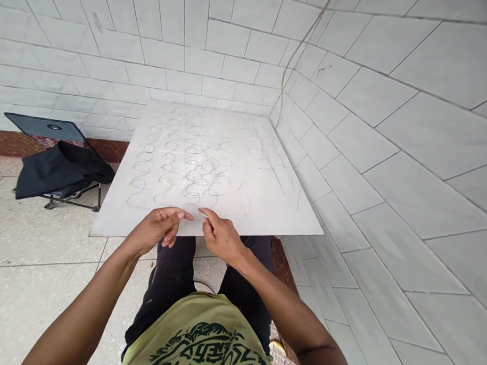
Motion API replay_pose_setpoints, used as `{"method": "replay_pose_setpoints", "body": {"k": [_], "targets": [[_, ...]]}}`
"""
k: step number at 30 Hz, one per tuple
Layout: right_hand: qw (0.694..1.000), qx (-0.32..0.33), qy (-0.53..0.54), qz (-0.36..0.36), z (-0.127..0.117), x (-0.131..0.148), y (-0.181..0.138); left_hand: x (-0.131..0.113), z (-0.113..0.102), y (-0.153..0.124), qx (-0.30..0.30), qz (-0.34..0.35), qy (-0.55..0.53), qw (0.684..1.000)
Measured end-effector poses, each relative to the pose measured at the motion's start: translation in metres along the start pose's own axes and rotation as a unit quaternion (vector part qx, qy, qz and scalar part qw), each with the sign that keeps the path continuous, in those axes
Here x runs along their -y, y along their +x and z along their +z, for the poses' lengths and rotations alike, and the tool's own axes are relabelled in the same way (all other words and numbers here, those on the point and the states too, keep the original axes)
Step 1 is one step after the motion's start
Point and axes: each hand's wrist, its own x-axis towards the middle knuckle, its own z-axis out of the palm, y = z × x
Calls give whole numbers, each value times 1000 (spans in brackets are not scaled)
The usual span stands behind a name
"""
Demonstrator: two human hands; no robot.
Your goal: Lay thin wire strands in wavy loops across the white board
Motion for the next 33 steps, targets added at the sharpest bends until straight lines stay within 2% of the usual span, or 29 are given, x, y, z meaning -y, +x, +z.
{"method": "replay_pose_setpoints", "body": {"k": [4,7,16,20,22,26,29,33], "targets": [[1000,-9,-3,-14,1,-1,-2,-6,-1,2,33,-45,-17,998],[1000,-6,4,-8,0,-1,-2,-8,2,3,37,-59,-18,997],[1000,-11,19,3,-1,-3,-2,6,12,6,40,-60,9,997],[999,-12,7,31,-4,-7,-2,0,7,8,44,-55,52,996],[999,-24,1,47,-5,-8,-1,-6,3,10,24,-38,68,997],[997,-38,-12,63,-6,-10,-1,-17,-1,9,-72,46,129,988],[997,-31,-27,69,-4,-10,-2,-25,3,7,-103,116,233,960],[997,-19,-43,64,-1,-8,-1,-30,16,9,-92,179,378,904]]}}
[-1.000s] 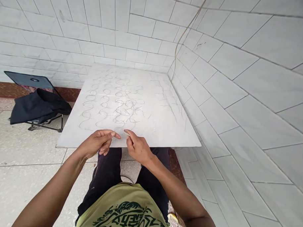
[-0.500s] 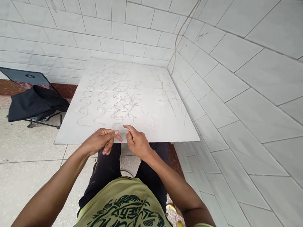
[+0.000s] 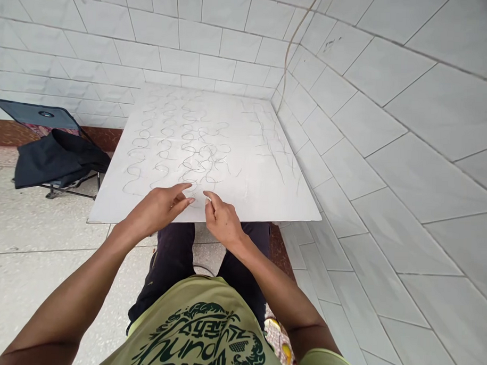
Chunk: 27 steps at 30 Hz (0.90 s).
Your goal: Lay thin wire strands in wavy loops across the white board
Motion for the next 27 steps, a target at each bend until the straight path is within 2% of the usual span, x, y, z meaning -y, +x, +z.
{"method": "replay_pose_setpoints", "body": {"k": [4,9,14,18,21,23,25,27], "targets": [[1000,14,-16,-5,0,2,0,-1,9,4,19,70,102,992],[996,58,-53,-30,-5,-2,0,7,9,2,55,120,254,958],[988,107,-93,-55,-9,-8,2,10,7,-3,59,124,285,949],[988,126,-80,-47,-5,-8,4,14,10,-3,49,115,279,952],[992,122,-16,-28,-5,-7,5,20,14,-2,34,104,270,957],[989,125,73,1,-11,-9,6,22,15,0,22,100,267,958],[967,147,199,58,-20,-12,8,23,13,2,3,101,272,957],[919,182,327,124,-30,-18,9,22,9,5,-20,107,278,955]]}}
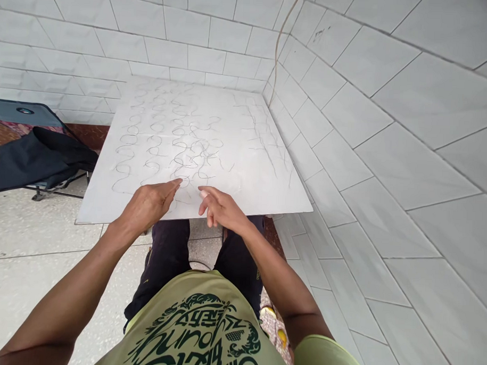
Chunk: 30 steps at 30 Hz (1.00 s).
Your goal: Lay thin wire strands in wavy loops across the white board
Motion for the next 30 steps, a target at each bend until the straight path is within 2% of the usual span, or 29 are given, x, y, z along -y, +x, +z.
{"method": "replay_pose_setpoints", "body": {"k": [3,7,9,12,15,20,24,27,30], "targets": [[987,57,143,47,-14,0,-4,2,-7,3,-13,17,-7,1000],[964,125,230,55,-20,-3,-10,2,-12,5,-6,29,-9,1000],[952,129,273,54,-17,-3,-13,2,-11,6,-6,26,-4,1000],[939,103,321,61,-9,-2,-15,3,-9,5,0,19,5,1000],[946,60,314,61,2,-1,-16,2,-6,3,7,-3,6,1000],[983,22,181,15,16,-1,-18,0,-5,3,23,-42,-11,999],[987,2,155,32,18,-3,-18,0,-8,5,32,9,-16,999],[989,3,146,32,18,-6,-18,2,-10,9,47,16,-93,994],[984,26,172,25,17,-7,-19,6,-13,14,79,-51,-219,971]]}}
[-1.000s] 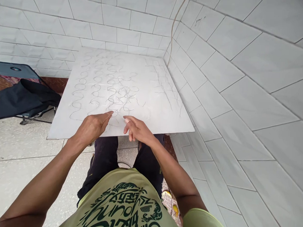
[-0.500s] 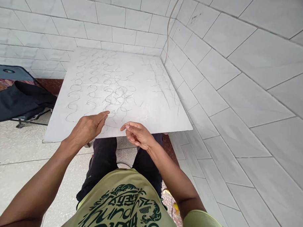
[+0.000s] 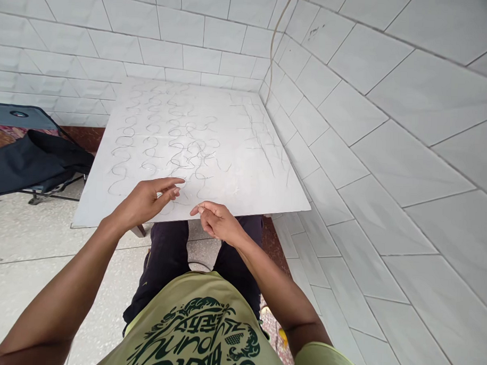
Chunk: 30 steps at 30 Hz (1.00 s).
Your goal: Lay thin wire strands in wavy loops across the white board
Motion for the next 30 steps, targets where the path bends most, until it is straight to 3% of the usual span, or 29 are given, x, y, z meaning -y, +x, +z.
{"method": "replay_pose_setpoints", "body": {"k": [3,7,11,16,19,22,26,30], "targets": [[998,21,54,17,-1,2,-3,5,-7,4,64,-45,-139,987],[996,32,72,31,-1,7,-5,13,-13,7,163,-100,-302,934],[997,27,67,31,0,10,-3,17,-10,8,172,-144,-438,870],[999,23,31,19,3,8,-1,18,-10,8,220,-156,-479,835],[1000,19,-8,7,1,8,-2,25,-21,9,256,-152,-455,839],[998,27,-59,-3,-4,8,-5,35,-34,11,275,-117,-408,863],[993,31,-115,-10,-7,5,-6,34,-40,16,204,-76,-281,935],[992,30,-122,-7,-6,4,-5,24,-26,17,176,-87,-252,947]]}}
